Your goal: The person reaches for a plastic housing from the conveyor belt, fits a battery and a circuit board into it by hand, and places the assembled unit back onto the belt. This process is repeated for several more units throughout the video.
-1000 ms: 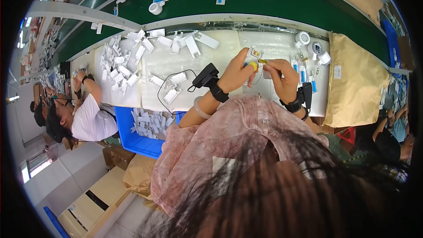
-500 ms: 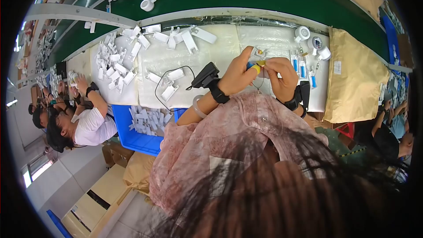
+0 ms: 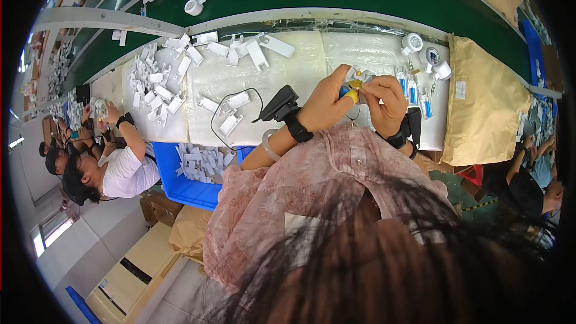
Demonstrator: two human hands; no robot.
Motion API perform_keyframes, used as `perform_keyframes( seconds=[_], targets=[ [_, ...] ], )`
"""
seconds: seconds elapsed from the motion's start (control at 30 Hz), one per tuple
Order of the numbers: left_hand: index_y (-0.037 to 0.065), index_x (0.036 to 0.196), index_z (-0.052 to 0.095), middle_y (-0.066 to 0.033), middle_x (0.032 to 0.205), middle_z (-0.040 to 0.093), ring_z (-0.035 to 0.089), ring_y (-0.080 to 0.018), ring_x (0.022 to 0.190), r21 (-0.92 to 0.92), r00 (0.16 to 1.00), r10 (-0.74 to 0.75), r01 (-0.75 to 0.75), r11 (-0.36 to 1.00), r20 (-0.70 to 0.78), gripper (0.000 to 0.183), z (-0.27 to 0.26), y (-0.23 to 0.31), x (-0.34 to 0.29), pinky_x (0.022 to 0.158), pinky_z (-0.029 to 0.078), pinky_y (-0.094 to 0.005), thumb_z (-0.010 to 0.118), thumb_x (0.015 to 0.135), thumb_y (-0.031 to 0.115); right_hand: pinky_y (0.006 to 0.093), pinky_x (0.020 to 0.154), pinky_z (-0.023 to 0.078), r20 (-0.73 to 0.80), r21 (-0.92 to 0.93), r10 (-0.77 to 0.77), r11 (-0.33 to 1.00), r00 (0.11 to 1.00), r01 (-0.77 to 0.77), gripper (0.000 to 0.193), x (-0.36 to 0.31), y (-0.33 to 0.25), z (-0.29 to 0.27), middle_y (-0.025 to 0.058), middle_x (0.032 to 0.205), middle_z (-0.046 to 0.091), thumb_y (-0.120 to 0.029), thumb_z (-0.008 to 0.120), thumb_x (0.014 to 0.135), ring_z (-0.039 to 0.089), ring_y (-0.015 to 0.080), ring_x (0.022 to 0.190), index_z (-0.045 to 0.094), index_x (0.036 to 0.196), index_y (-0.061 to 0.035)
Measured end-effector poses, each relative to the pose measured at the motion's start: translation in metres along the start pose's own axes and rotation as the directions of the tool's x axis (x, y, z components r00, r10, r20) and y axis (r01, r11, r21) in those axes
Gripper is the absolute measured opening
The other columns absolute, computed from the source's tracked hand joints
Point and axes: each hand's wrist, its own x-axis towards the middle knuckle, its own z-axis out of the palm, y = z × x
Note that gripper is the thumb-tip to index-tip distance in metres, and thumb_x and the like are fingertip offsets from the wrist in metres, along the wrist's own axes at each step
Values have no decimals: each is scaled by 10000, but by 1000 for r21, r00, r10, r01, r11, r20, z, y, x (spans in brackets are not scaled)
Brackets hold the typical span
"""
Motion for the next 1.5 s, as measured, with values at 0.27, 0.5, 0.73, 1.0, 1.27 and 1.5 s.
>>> perform_keyframes(
  seconds=[0.27, 0.5, 0.73, 1.0, 1.27, 1.5],
  targets=[
    [-24, 1130, 458, -186, 826, 551, 532, -268, 692, -32, 998, -13, 10, 999, -69, 329, 3, 4, -3, 639, 439, -344, 501, 814, 55, 320, 671, 472, 2, -7, 34, 999, 999, -34, 258, -2, 1, 1, 70, 847, 616, 73, 740, 678, 582, 245, 764, 691, 897, -55],
    [-15, 1166, 461, -100, 848, 554, 499, -155, 656, -27, 998, 61, -61, 998, 7, 316, -2, -2, -5, 584, 424, -272, 516, 869, 78, 336, 656, 465, 12, -19, -50, 999, 999, 50, 257, -1, 0, 0, 86, 837, 611, 84, 727, 681, 574, 268, 754, 676, 898, -45],
    [39, 1265, 482, 6, 855, 558, 461, -26, 598, 16, 997, 77, -76, 997, -32, 340, 1, -8, -9, 511, 386, -192, 534, 944, 138, 338, 655, 465, 27, 34, -11, 999, 1000, 10, 239, -2, -2, 3, 95, 840, 612, 84, 726, 688, 577, 274, 762, 660, 886, -33],
    [30, 1238, 513, 0, 831, 550, 463, -34, 595, 31, 994, 97, -95, 995, -57, 295, 2, -14, -10, 510, 385, -194, 515, 959, 126, 346, 663, 464, 68, 7, -54, 999, 996, 54, 234, -1, -1, 4, 103, 837, 610, 95, 717, 682, 578, 280, 764, 643, 867, -28],
    [29, 1250, 511, 6, 783, 536, 459, -39, 587, 28, 996, 78, -76, 997, -53, 302, 1, -10, -11, 506, 387, -198, 522, 966, 131, 351, 676, 461, 82, 43, -59, 998, 995, 55, 236, -3, 2, 4, 107, 839, 602, 104, 704, 684, 569, 287, 779, 634, 869, -23],
    [-28, 1217, 502, -221, 1021, 600, 612, -359, 928, 74, 999, 23, -21, 997, -28, 349, 2, -11, -13, 801, 478, -366, 563, 897, 97, 357, 709, 461, 80, 58, -49, 997, 996, 45, 218, -8, 1, 3, 110, 847, 597, 95, 697, 701, 565, 291, 791, 635, 873, -23]
  ],
)
